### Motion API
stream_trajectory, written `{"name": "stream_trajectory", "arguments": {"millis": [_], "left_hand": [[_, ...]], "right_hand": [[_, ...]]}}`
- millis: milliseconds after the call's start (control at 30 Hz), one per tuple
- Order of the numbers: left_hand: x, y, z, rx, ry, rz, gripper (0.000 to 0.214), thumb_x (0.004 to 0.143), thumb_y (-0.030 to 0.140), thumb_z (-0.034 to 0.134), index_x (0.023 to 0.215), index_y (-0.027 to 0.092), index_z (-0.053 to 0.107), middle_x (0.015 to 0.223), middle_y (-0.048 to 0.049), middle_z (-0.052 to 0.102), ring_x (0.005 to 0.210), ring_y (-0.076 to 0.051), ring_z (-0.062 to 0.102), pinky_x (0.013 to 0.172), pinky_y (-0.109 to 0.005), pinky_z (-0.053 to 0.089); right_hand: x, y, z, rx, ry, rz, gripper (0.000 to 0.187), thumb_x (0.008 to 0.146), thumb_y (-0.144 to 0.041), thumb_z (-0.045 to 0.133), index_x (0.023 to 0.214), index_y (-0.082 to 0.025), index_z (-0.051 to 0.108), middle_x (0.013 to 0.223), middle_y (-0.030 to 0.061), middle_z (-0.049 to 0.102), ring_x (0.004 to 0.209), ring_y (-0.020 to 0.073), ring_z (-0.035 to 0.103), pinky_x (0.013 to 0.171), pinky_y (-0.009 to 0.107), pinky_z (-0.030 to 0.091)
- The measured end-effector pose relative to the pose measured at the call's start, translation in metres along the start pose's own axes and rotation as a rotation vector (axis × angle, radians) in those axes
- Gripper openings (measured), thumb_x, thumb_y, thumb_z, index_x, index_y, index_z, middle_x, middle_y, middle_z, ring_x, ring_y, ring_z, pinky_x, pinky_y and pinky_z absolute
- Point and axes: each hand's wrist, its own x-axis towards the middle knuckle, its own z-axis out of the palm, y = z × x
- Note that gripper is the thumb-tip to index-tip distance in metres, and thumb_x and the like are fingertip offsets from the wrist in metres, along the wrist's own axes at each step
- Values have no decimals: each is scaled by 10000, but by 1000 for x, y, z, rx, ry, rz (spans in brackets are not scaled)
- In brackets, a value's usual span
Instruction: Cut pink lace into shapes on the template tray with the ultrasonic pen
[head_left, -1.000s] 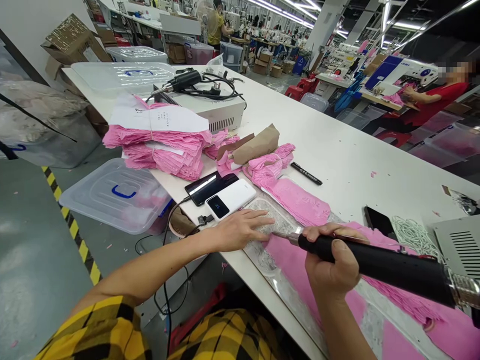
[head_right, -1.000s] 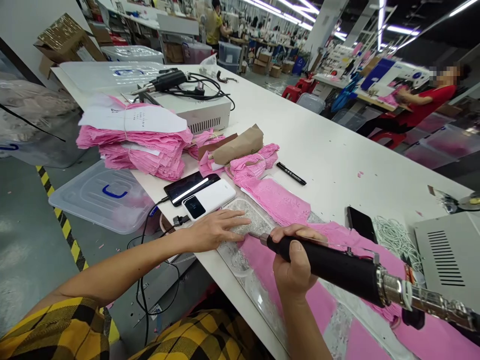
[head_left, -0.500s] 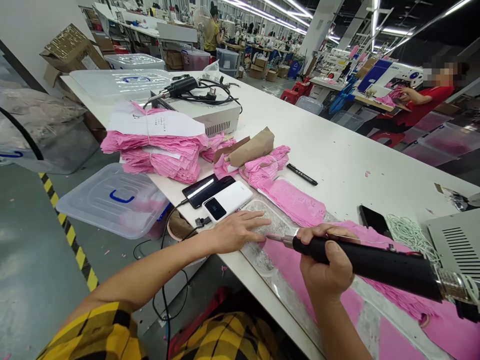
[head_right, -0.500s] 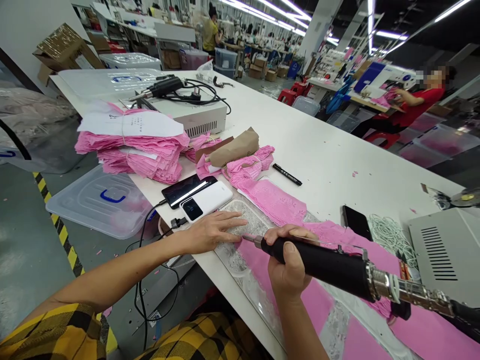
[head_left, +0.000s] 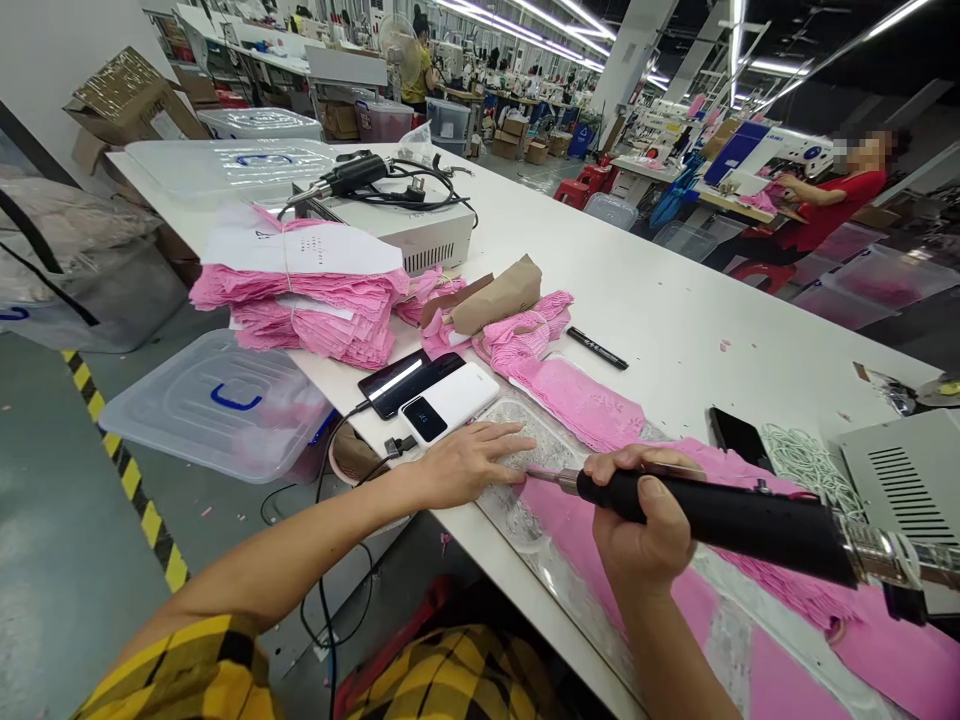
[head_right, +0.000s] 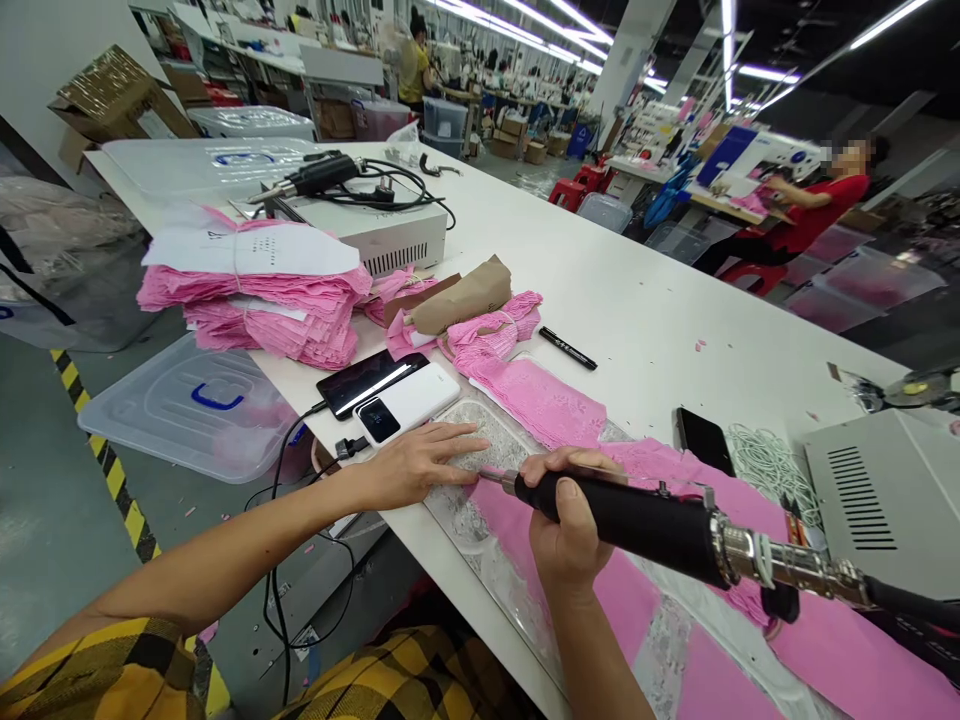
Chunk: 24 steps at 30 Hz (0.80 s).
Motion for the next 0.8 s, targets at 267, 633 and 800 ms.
{"name": "stream_trajectory", "arguments": {"millis": [267, 633, 800], "left_hand": [[0, -2, 0, 7, 36, 24, 462, 752, -62, 475, 1040, 219, 705, 1388, -62, 558, 1340, -280, 463, 1031, -423, 469], [15, 8, -10, -43, 75, 53, 439, 795, -32, 449, 1127, 164, 660, 1311, -82, 619, 1290, -246, 517, 1016, -385, 496], [49, 29, 3, -54, -9, 147, 385, 831, 58, 495, 1173, 152, 644, 1299, -90, 626, 1243, -257, 547, 1004, -402, 477]], "right_hand": [[18, -33, -13, -3, -17, 89, 442, 662, -273, 655, 1097, -280, 570, 842, -22, 583, 645, 131, 560, 677, 375, 509], [42, -46, -54, -138, 229, 73, 250, 620, -241, 713, 832, -191, 590, 703, -31, 580, 579, 128, 573, 597, 304, 482], [43, -33, -61, -92, 313, -18, 186, 629, -250, 660, 779, -194, 565, 705, -38, 567, 537, 122, 558, 585, 311, 469]]}}
